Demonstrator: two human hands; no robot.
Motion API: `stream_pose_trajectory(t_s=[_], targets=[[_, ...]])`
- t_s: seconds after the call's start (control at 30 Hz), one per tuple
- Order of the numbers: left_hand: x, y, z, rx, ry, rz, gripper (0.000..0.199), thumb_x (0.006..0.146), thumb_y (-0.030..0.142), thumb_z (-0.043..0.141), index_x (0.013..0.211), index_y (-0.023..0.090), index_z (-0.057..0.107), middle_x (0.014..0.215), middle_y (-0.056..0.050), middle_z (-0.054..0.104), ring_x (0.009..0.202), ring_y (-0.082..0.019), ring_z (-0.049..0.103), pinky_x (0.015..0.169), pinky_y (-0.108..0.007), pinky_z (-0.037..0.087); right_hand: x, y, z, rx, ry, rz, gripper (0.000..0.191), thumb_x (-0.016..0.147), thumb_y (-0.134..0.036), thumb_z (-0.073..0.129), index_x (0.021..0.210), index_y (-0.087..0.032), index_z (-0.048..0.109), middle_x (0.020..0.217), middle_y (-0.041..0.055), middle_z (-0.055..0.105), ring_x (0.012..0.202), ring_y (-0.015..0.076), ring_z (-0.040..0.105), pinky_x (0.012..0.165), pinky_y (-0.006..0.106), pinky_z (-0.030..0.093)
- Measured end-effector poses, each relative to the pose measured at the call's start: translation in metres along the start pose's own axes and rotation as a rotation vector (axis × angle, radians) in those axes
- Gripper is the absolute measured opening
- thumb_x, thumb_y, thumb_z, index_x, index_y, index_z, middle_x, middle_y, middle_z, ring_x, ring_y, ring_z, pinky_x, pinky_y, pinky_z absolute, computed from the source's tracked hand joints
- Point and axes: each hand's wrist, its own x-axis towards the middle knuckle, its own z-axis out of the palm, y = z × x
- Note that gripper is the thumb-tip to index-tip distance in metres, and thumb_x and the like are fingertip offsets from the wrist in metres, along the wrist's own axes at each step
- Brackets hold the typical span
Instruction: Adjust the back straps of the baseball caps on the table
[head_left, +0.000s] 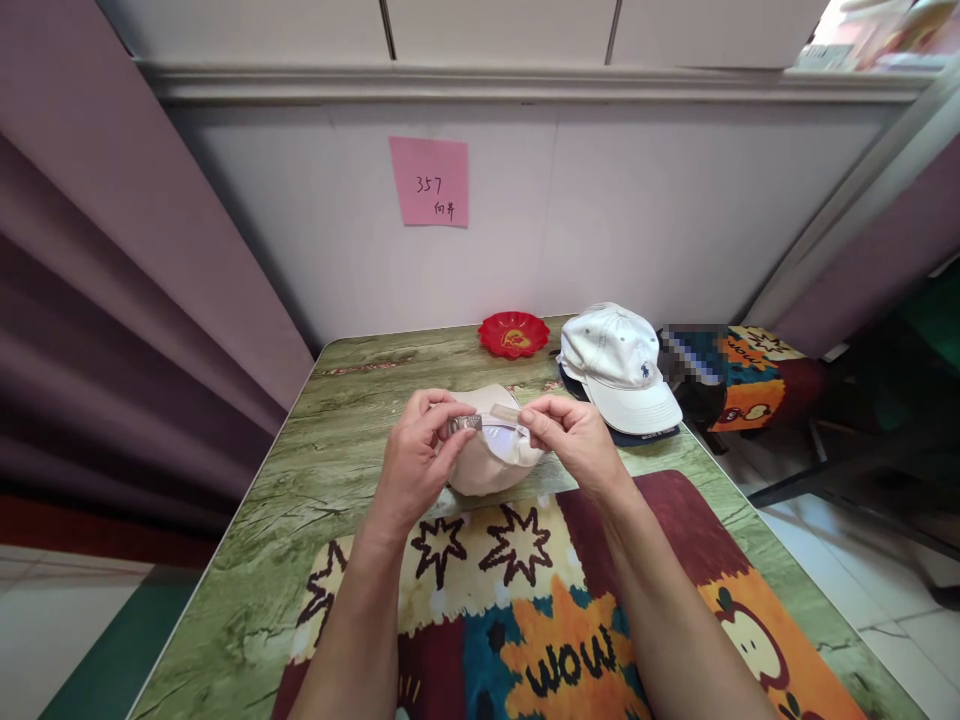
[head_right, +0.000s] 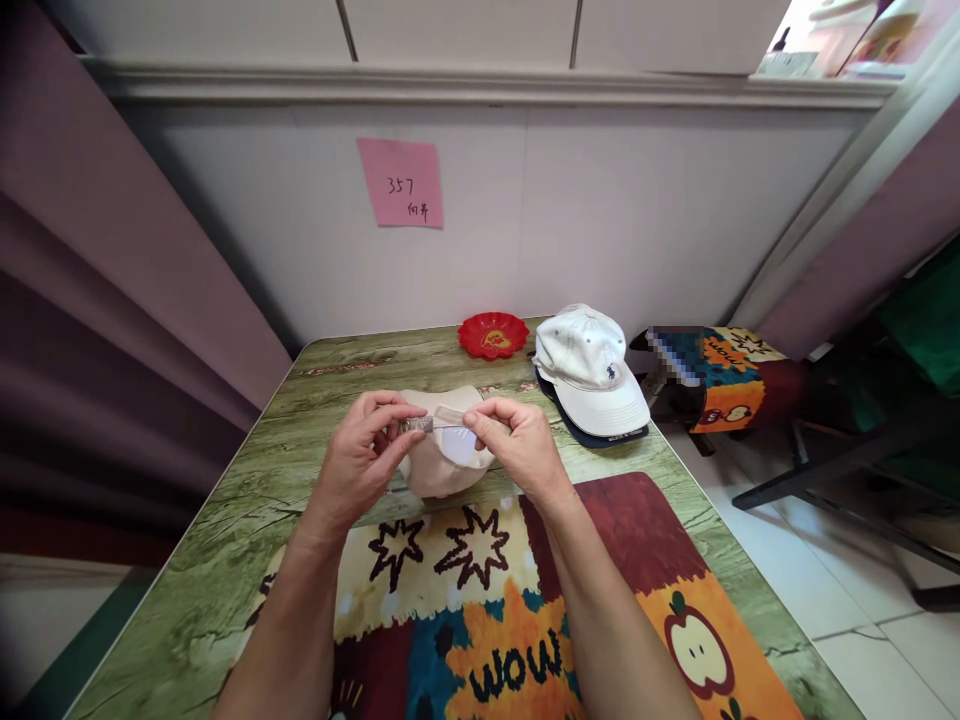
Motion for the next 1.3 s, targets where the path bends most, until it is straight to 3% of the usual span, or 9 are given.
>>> stream_pose_trajectory(t_s=[0.17,0.33,0.53,0.67,0.93,1.3], targets=[[-0.001,-0.002,0.006,-0.090,-0.044,-0.051,0.017,0.090,0.027,0.060,0.103,0.021,0.070,0.088,-0.004,0.060,0.075,-0.015,0.056,0.067,-0.026,0.046,0.000,0.003,0.003,-0.138,-0.098,0.043,0.025,0.087,-0.042,0.062,0.081,-0.018,0.066,0.069,0.0005,0.066,0.060,0.0118,0.054,0.055,0.022,0.039],[-0.002,-0.001,0.016,-0.432,-0.078,-0.295,0.022,0.086,0.031,0.064,0.104,0.018,0.066,0.076,-0.001,0.062,0.064,-0.013,0.057,0.058,-0.024,0.047,0.002,0.012,0.010,-0.191,-0.084,0.095,0.024,0.088,-0.040,0.059,0.082,-0.018,0.066,0.071,0.0001,0.069,0.053,0.0099,0.049,0.052,0.021,0.035],[0.002,-0.007,0.020,-0.848,-0.045,-0.544,0.029,0.069,0.025,0.081,0.091,0.015,0.065,0.065,0.001,0.064,0.057,-0.010,0.057,0.053,-0.019,0.044,0.005,0.016,0.008,-0.148,-0.025,0.090,0.024,0.086,-0.041,0.060,0.084,-0.018,0.067,0.076,0.0016,0.072,0.052,0.0096,0.048,0.051,0.022,0.035],[0.003,-0.013,0.019,-0.975,-0.020,-0.667,0.035,0.061,0.022,0.086,0.090,0.014,0.068,0.065,0.000,0.066,0.055,-0.008,0.057,0.051,-0.017,0.044,0.004,0.013,0.007,-0.062,0.006,0.077,0.026,0.084,-0.041,0.062,0.091,-0.017,0.070,0.071,0.0021,0.071,0.058,0.0127,0.057,0.055,0.023,0.040],[0.001,-0.012,0.017,-0.961,-0.021,-0.662,0.034,0.062,0.023,0.087,0.089,0.012,0.070,0.066,-0.002,0.069,0.055,-0.010,0.060,0.055,-0.020,0.047,0.000,0.007,0.018,-0.206,0.050,-0.007,0.017,0.083,-0.034,0.063,0.081,-0.019,0.070,0.070,0.0021,0.072,0.067,0.0168,0.065,0.068,0.027,0.048],[0.002,-0.009,0.016,-0.942,-0.042,-0.645,0.034,0.061,0.024,0.087,0.090,0.013,0.071,0.067,-0.003,0.069,0.060,-0.012,0.061,0.057,-0.021,0.048,0.000,0.007,0.017,-0.205,0.057,0.023,0.016,0.083,-0.033,0.062,0.079,-0.019,0.069,0.070,0.0020,0.072,0.066,0.0170,0.065,0.064,0.026,0.047]])
